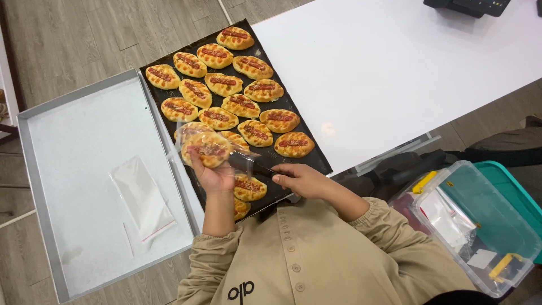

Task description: The person places individual pastries from a large baking tray into clear plastic bags using tongs and by hand, then sets the bagged pastries onto a smaller metal tray.

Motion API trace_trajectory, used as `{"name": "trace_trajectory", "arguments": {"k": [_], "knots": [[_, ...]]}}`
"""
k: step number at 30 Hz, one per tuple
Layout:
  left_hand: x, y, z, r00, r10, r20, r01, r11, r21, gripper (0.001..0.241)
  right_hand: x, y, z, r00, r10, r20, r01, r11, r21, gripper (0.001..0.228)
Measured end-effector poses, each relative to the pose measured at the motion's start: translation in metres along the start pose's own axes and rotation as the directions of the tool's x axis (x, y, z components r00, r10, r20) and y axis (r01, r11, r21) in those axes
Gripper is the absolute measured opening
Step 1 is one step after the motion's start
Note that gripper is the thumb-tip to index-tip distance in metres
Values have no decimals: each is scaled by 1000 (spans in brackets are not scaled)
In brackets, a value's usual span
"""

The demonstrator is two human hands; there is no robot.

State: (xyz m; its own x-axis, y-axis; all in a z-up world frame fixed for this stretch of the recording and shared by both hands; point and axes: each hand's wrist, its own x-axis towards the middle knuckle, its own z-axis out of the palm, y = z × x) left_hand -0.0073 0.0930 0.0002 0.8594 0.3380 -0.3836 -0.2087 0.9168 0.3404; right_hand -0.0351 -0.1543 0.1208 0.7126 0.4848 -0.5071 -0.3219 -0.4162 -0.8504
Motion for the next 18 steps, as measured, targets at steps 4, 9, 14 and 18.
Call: {"name": "trace_trajectory", "arguments": {"k": [4, 9, 14, 18], "knots": [[-23, -20, 33, 993, -118, -22, 116, 991, -69, 58, 9, 1, 5, 999, -37, -5, 37, 999, 2, 53], [-4, 15, 14, 997, -16, -72, 10, 997, -81, 58, 4, 13, -4, 998, -18, -66, 16, 999, -30, 52], [3, 35, 11, 994, 18, -111, -32, 991, -127, 56, 6, 24, -5, 976, -82, -203, 51, 987, -153, 50], [6, 42, 12, 989, 21, -144, -49, 980, -194, 57, 8, 16, -6, 969, -13, -246, -114, 863, -493, 73]]}}
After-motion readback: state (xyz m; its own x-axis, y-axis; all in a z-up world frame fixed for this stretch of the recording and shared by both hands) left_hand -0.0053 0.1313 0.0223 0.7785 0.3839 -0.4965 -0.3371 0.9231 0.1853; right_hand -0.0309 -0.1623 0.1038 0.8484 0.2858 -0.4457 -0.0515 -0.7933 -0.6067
